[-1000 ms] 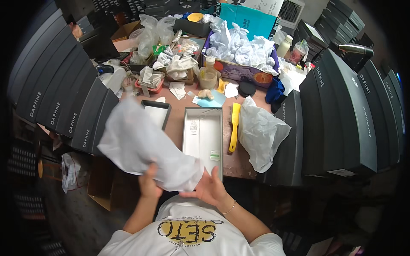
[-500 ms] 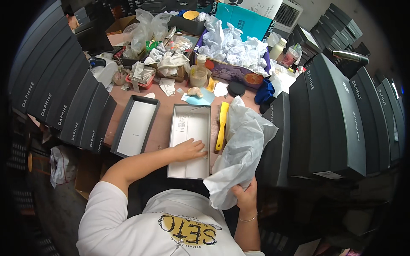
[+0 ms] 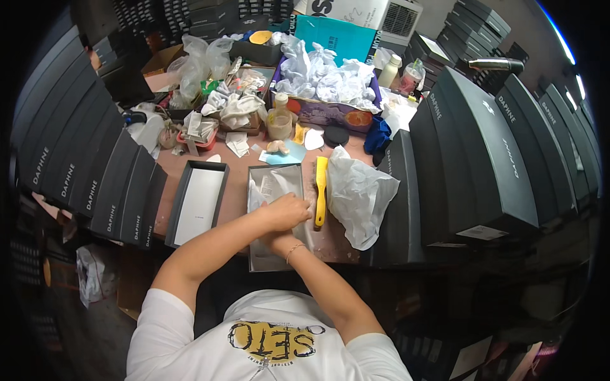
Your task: Inspect, clean with a sponge, and wrap high-heel sandals in tissue paper before placing them into brand boxes and stacking them.
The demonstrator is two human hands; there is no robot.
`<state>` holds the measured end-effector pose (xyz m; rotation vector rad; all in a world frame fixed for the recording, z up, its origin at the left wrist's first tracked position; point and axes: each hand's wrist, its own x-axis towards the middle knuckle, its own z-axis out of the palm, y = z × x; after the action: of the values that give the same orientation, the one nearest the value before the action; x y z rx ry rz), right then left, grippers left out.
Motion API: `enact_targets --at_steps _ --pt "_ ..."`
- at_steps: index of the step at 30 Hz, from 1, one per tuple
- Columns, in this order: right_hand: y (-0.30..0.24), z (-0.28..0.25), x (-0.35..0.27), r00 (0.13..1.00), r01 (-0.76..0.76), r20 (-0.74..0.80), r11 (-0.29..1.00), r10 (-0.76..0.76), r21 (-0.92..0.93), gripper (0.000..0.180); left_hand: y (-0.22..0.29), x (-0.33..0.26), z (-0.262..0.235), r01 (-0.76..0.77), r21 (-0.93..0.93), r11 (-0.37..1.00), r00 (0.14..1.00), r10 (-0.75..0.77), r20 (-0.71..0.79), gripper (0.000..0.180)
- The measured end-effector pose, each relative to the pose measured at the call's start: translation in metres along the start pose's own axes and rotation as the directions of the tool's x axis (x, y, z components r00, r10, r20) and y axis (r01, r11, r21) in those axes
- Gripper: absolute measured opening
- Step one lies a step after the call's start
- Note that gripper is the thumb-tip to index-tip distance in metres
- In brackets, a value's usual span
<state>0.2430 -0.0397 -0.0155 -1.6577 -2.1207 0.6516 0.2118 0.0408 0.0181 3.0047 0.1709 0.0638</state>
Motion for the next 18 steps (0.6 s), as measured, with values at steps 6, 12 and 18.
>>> enact_targets --at_steps 6,12,18 --pt "-0.07 -0.072 -0.092 0.998 0.055 0.037 0.998 -0.056 0.025 0.046 0.014 -0.067 0.024 0.057 0.02 0.998 0.998 -0.057 -0.012 0.022" --pt "-0.022 -0.049 -0.097 0.99 -0.139 -0.068 0.937 0.123 -0.322 0.044 -0.012 -0.041 -0.022 0.228 -0.522 0.822 0.971 -0.15 0.187 0.028" --pt "-0.03 -0.124 -0.094 0.989 -0.125 -0.123 0.92 0.085 -0.372 0.039 -0.034 -0.039 0.016 0.396 0.09 0.914 0.827 -0.397 0.397 0.031"
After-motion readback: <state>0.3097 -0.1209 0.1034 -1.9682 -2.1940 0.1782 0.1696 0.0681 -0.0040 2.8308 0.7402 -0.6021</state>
